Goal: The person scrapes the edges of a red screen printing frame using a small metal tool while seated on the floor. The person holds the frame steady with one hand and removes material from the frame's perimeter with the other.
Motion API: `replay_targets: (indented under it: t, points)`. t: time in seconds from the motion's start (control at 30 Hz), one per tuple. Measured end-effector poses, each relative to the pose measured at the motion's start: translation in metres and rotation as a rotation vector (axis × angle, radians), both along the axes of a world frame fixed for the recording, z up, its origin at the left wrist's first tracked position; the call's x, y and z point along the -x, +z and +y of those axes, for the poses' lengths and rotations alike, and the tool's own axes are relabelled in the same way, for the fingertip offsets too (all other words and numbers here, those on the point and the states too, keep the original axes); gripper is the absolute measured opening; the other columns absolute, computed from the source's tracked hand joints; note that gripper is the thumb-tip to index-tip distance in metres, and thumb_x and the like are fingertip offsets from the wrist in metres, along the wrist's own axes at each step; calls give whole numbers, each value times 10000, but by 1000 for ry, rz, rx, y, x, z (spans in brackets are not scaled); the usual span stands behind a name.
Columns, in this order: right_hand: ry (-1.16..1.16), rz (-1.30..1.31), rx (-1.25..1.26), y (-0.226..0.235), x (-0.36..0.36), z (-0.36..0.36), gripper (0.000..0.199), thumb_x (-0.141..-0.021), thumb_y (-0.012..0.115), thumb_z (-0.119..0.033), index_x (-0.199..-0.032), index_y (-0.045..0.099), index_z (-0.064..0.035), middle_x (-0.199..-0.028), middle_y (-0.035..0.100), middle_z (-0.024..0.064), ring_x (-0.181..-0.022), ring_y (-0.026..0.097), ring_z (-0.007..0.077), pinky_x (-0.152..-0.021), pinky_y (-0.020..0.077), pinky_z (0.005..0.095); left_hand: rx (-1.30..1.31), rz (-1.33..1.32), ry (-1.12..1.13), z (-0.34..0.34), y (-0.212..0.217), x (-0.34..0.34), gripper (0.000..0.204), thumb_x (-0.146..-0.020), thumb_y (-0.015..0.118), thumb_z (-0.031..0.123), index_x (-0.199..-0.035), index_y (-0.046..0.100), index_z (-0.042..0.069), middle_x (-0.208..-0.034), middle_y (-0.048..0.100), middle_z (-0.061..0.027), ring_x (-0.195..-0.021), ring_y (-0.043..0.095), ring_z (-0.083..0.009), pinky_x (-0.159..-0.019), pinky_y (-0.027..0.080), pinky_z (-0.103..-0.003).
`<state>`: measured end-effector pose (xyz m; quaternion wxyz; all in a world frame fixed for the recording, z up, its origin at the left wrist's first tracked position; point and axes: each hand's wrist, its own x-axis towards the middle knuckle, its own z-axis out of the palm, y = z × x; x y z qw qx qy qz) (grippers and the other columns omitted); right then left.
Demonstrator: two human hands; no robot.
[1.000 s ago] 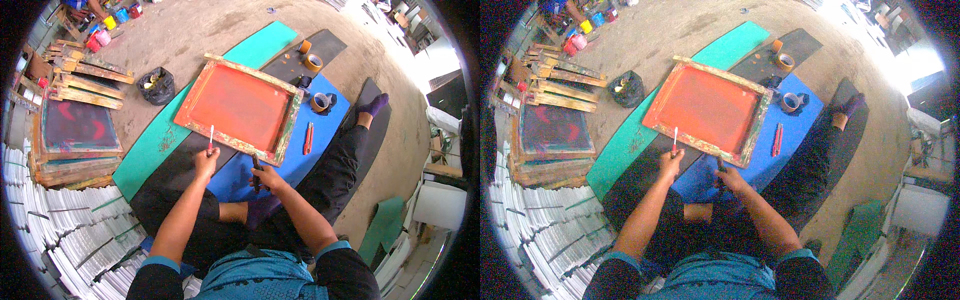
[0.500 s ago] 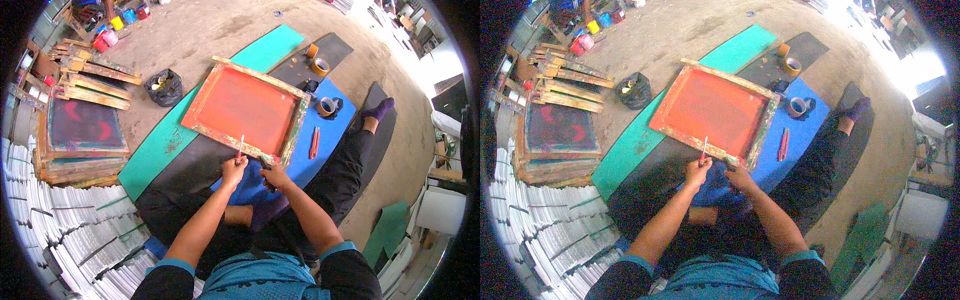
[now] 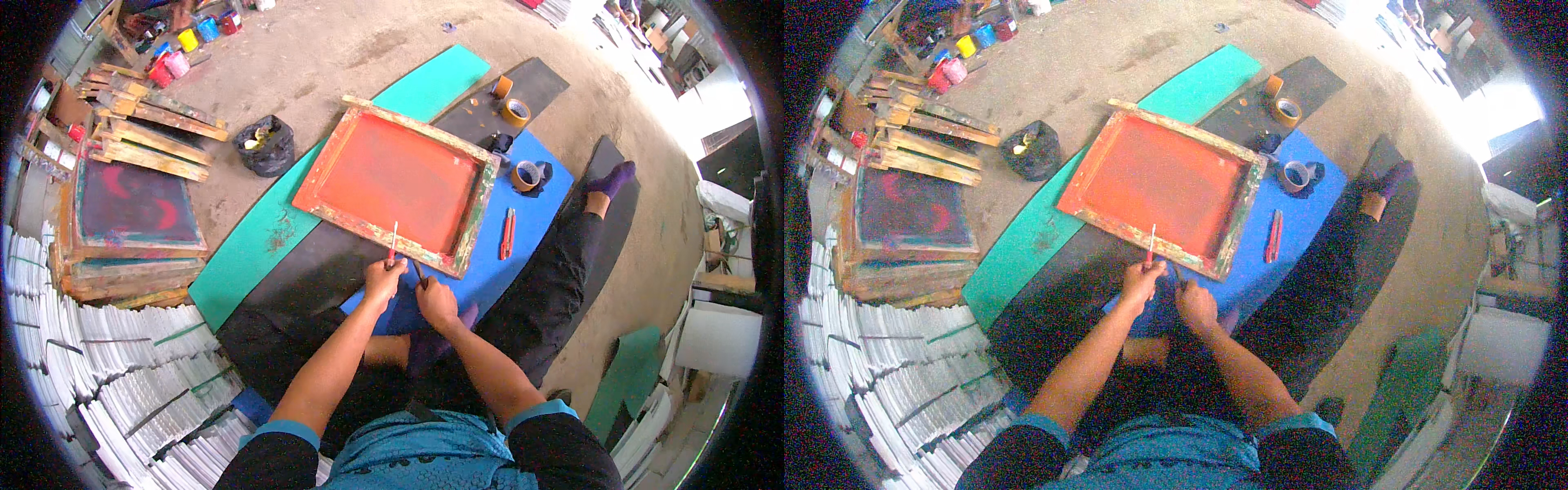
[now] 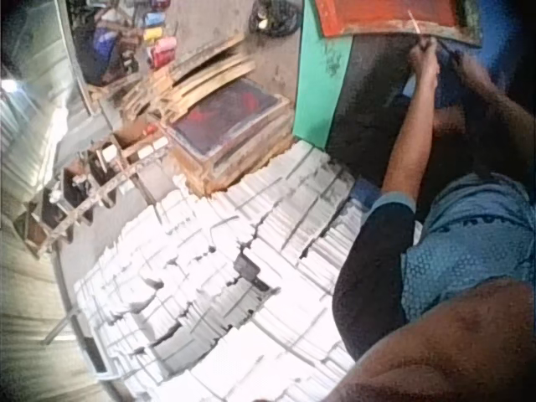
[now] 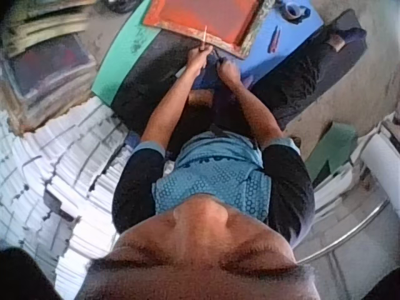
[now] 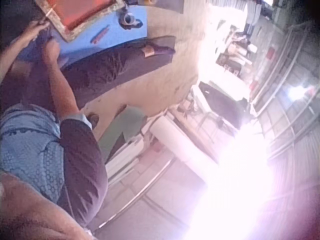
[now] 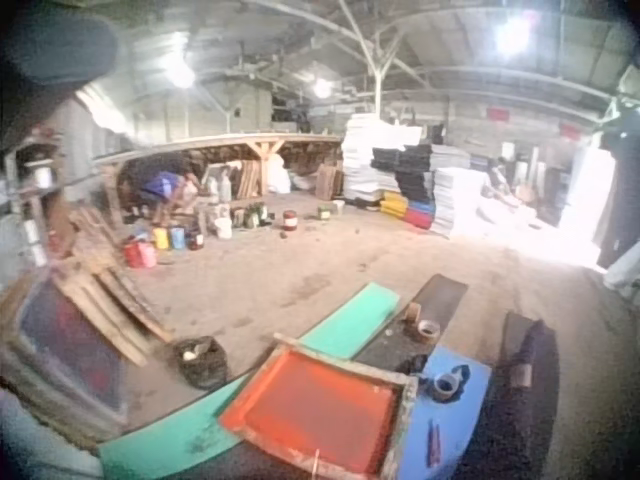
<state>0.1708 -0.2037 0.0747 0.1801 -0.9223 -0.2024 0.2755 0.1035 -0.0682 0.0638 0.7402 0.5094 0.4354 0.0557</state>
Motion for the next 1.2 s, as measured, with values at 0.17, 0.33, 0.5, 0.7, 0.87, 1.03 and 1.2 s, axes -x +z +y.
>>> replay_targets:
  t: [0.17,0.33,0.5,0.7,0.87,1.03,1.2]
  points:
    - [139,9,-32,13,17,14,343,-914,575,-352,-969,628,-17,-818,671,269,-781,657,461,-717,515,562,135,-14,45,15,16,19,233,-861,724,271,-799,593,89,-688,587,-16,-402,422,-78,-347,309,-256]
    - [333,-8,-121,11,24,37,342,-896,615,-351,-987,620,-22,-812,672,261,-769,659,450,-705,522,548,200,23,146,47,24,43,208,-824,742,228,-801,596,81,-701,609,-33,-402,424,-87,-356,305,-266]
    - [529,43,-285,8,34,76,360,-921,617,-346,-1006,594,2,-812,683,225,-712,679,388,-603,521,501,215,47,276,88,18,68,195,-802,740,213,-764,588,97,-671,576,-5,-404,419,-84,-370,291,-267]
    - [500,417,-334,-12,51,105,355,-953,596,-333,-969,571,21,-696,627,99,-560,599,165,-449,473,329,109,124,570,162,-1,98,207,-839,726,286,-952,623,146,-831,618,21,-477,365,-80,-438,317,-251]
    - [399,662,-364,1,52,86,375,-957,591,-347,-991,568,26,-785,647,103,-635,634,174,-521,504,342,81,141,765,216,-25,128,199,-832,743,251,-912,598,140,-776,600,-2,-481,398,-94,-426,313,-272]
    - [169,897,-335,-15,24,47,447,-963,585,-398,-1119,535,18,-951,655,127,-778,673,219,-672,543,371,206,67,745,213,-43,127,269,-859,705,389,-868,608,138,-759,589,25,-477,384,-83,-420,310,-267]
    - [-109,997,-360,9,-19,2,529,-978,557,-401,-1292,479,17,-1077,643,179,-878,683,269,-742,548,402,-89,67,370,148,2,88,299,-898,667,362,-915,652,65,-754,625,-12,-398,378,-68,-356,298,-247]
